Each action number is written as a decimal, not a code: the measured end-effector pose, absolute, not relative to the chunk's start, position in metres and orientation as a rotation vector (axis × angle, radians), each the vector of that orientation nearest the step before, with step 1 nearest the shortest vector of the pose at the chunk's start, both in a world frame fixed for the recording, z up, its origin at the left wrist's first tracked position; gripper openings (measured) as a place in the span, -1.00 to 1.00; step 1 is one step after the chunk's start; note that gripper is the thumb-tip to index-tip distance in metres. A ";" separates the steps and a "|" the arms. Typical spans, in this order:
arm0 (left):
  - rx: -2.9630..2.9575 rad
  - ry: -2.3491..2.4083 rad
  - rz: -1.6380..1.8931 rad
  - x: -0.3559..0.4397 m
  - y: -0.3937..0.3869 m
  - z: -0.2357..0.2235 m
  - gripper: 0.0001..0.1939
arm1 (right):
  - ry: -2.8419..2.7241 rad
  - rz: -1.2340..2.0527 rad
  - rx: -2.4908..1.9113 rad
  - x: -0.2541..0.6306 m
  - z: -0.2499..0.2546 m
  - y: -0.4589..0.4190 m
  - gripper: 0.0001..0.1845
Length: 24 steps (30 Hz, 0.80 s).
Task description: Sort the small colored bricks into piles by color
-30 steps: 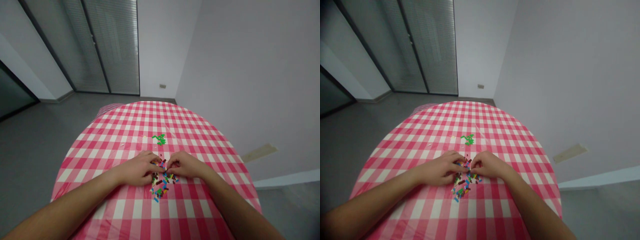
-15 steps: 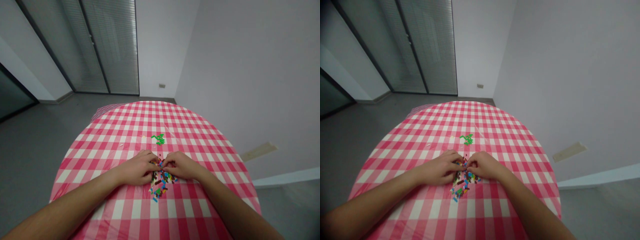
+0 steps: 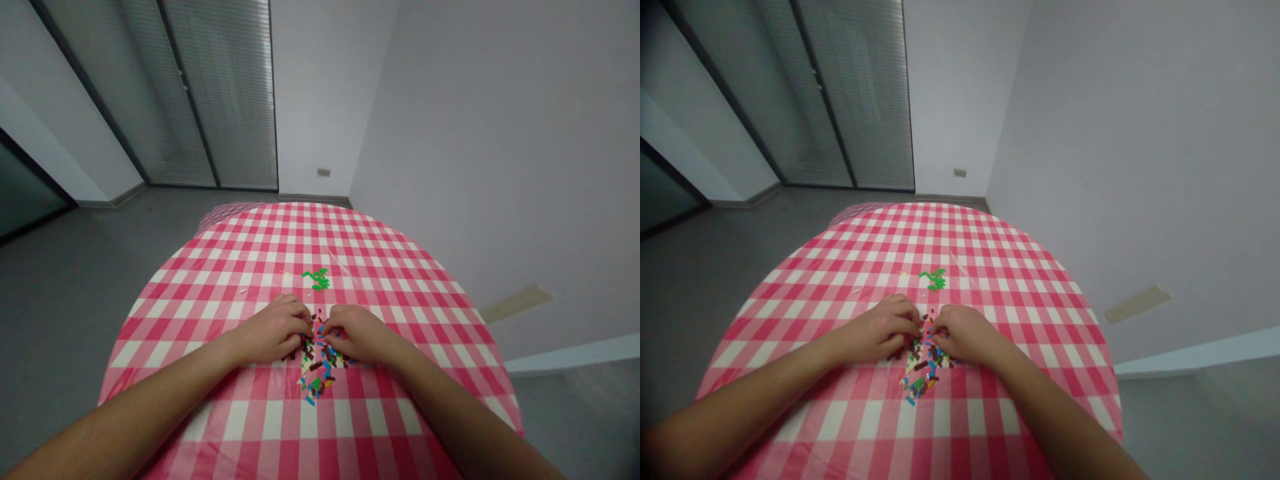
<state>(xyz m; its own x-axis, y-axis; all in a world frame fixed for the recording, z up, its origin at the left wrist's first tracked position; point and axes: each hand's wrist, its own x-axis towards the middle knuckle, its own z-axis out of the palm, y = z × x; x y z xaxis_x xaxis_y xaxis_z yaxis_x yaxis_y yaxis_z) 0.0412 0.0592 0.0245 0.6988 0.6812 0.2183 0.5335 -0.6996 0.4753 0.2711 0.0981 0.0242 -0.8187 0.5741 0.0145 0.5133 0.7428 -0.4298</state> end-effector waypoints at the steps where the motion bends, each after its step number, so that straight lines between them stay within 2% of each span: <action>1: 2.526 0.947 0.550 0.041 0.059 0.024 -0.70 | -2.799 0.617 -0.896 0.270 0.025 0.098 -0.84; 7: 2.510 0.945 0.572 0.041 0.059 0.023 -0.69 | -2.734 0.606 -0.938 0.265 0.026 0.093 -0.84; 11: 2.485 0.933 0.590 0.038 0.059 0.026 -0.73 | -2.479 0.545 -1.016 0.271 0.021 0.104 -0.88; 16: 2.506 0.883 0.554 0.035 0.059 0.026 -0.72 | -2.416 0.360 -1.228 0.281 0.005 0.130 -0.82; 24: 2.534 0.895 0.523 0.039 0.058 0.028 -0.72 | -2.333 0.362 -1.155 0.284 -0.006 0.143 -0.76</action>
